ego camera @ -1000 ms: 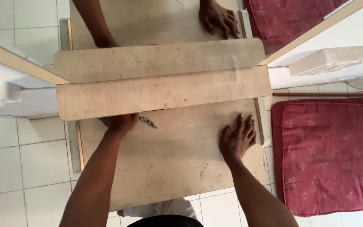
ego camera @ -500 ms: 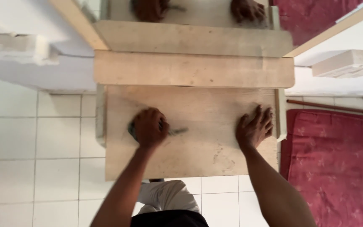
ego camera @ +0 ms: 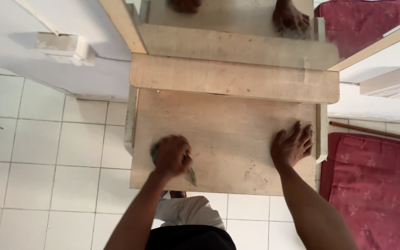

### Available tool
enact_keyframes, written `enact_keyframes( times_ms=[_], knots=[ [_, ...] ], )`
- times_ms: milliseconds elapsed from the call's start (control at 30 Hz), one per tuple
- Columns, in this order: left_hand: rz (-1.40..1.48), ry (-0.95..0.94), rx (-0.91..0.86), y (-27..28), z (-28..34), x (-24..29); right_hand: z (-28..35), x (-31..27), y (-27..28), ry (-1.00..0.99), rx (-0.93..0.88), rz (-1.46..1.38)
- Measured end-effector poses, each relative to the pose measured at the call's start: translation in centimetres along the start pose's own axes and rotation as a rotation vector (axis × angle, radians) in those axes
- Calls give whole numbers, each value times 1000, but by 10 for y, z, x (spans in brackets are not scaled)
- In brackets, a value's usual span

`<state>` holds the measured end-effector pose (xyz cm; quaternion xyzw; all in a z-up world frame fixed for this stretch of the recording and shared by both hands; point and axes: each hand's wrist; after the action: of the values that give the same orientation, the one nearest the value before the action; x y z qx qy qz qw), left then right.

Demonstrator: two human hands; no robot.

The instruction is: The person wipes the surface of a light-colored wooden dresser using a cloth. They clean the top surface and the front face of the drawers, moving the cloth back and forth to remove dust.

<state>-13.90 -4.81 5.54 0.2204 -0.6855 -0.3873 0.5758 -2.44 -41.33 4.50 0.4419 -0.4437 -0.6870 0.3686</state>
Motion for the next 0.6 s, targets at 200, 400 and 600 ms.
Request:
enact_keyframes(
  times_ms=[200, 400, 600],
  knots=[
    [-234, 360, 283, 9, -71, -57, -7, 5, -4, 0, -10, 21],
    [-443, 454, 400, 2, -115, -120, -6, 0, -2, -24, -20, 28],
    [-389, 387, 422, -4, -119, -142, -10, 4, -3, -6, -12, 54]
  ],
)
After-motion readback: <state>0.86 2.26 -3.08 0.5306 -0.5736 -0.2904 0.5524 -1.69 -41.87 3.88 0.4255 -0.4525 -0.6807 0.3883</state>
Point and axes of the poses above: each hand's wrist, its own z-axis away from the middle knuckle, its own y-axis out of the back of the hand, x = y × z, and after that the axes turned 14 degrees about -x, right-handed
